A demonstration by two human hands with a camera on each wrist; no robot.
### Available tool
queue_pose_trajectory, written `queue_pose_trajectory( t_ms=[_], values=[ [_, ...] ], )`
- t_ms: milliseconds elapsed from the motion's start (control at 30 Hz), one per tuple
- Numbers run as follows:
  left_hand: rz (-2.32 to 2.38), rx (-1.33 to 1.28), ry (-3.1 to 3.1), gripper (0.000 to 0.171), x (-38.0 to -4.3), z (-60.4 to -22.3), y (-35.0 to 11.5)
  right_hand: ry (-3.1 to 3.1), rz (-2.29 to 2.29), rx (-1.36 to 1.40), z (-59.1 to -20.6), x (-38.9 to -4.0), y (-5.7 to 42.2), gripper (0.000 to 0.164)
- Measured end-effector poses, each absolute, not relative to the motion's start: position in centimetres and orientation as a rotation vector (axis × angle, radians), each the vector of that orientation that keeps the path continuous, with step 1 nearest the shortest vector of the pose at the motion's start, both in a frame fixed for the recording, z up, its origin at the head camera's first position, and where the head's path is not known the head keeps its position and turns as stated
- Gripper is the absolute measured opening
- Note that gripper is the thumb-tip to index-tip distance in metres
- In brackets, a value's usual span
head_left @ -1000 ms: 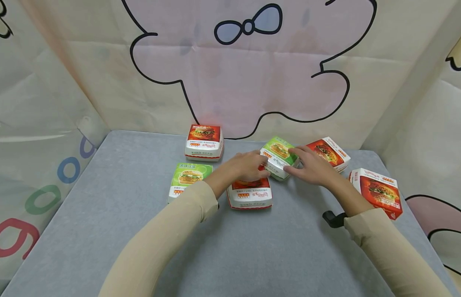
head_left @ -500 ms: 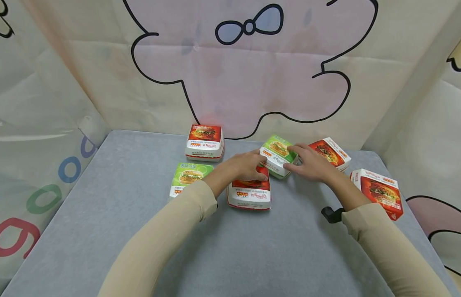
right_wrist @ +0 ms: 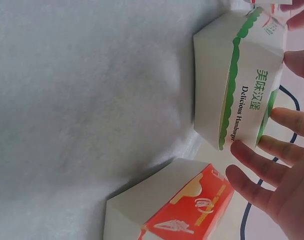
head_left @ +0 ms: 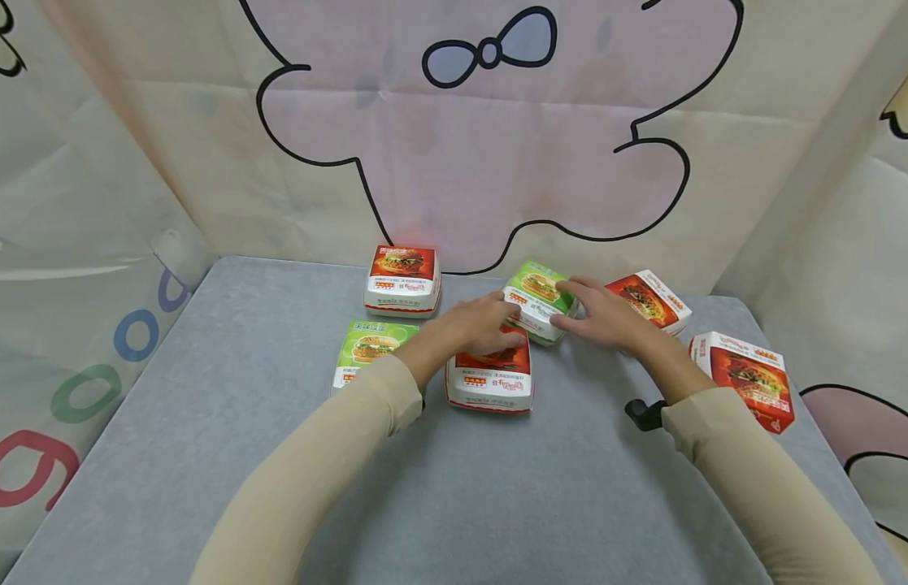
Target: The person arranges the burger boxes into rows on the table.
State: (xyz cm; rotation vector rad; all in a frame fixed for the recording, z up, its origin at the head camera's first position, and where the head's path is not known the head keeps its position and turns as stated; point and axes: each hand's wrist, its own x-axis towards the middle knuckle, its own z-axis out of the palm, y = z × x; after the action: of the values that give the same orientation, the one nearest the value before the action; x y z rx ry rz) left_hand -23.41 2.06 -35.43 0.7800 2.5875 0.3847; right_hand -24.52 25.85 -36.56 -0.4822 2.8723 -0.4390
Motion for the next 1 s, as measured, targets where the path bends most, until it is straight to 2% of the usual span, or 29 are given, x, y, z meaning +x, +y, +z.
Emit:
queue_pose_trajectory(
  t_ms=[1000],
  values=[
    [0.417,0.730,2.668,0.056,-24.7,-35.7,0.0,2.812,-0.518,-0.588,-36.8,-26.3,22.1,0.067]
  ],
)
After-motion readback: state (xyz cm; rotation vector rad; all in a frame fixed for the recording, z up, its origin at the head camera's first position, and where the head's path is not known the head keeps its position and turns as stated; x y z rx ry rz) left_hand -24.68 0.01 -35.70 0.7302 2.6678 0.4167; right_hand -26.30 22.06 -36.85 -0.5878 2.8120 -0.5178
